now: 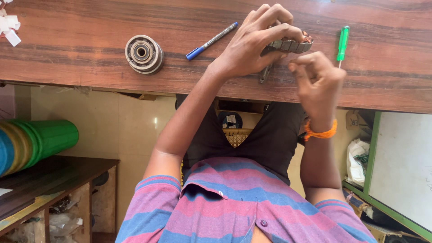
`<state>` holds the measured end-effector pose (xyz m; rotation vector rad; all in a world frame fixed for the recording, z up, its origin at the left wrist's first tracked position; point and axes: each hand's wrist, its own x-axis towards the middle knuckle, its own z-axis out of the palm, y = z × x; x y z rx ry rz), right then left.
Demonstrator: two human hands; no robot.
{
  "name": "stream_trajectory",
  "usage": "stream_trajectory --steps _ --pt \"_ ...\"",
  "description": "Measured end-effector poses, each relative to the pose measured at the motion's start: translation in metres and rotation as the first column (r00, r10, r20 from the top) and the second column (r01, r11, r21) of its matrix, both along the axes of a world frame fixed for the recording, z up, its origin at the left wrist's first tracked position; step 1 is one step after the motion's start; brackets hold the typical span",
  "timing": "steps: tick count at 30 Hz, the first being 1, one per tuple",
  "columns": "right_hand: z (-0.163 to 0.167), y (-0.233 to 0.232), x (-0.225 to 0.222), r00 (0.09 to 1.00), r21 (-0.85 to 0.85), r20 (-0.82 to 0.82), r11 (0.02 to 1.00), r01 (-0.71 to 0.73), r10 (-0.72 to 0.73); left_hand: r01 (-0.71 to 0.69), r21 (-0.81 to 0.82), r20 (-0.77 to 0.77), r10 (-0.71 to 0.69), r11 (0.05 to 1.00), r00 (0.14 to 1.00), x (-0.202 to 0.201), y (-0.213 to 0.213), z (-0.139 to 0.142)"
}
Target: The person sits at a workbench rewinding a fan motor armature, pressing and tucking copper wire turns into the slots around the laminated core by hand, rotating the armature to work around it and occasionally picking up a marker to mark the windings.
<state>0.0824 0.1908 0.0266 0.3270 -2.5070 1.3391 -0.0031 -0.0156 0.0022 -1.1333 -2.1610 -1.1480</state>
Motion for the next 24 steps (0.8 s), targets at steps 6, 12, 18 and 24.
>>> stream_trajectory --steps 6,12,18,24 --pt "-0.037 -0.007 0.008 1.000 -0.177 0.005 0.984 0.020 -0.020 -0.126 -0.045 -0.354 0.102 0.991 0.930 0.004 0.008 -0.015" --pt "-0.052 0.010 0.022 1.000 -0.153 -0.027 0.988 0.007 -0.012 -0.197 -0.085 -0.562 0.116 0.977 0.819 0.017 0.006 -0.030" --pt "-0.031 0.036 0.019 1.000 -0.257 -0.031 0.966 -0.010 0.002 -0.317 -0.066 -0.415 0.263 0.946 0.871 0.030 0.011 -0.041" --pt "-0.008 0.035 0.026 0.948 0.100 0.270 0.974 -0.203 0.170 -0.206 -0.067 -0.492 0.147 0.976 0.858 0.042 0.015 -0.033"
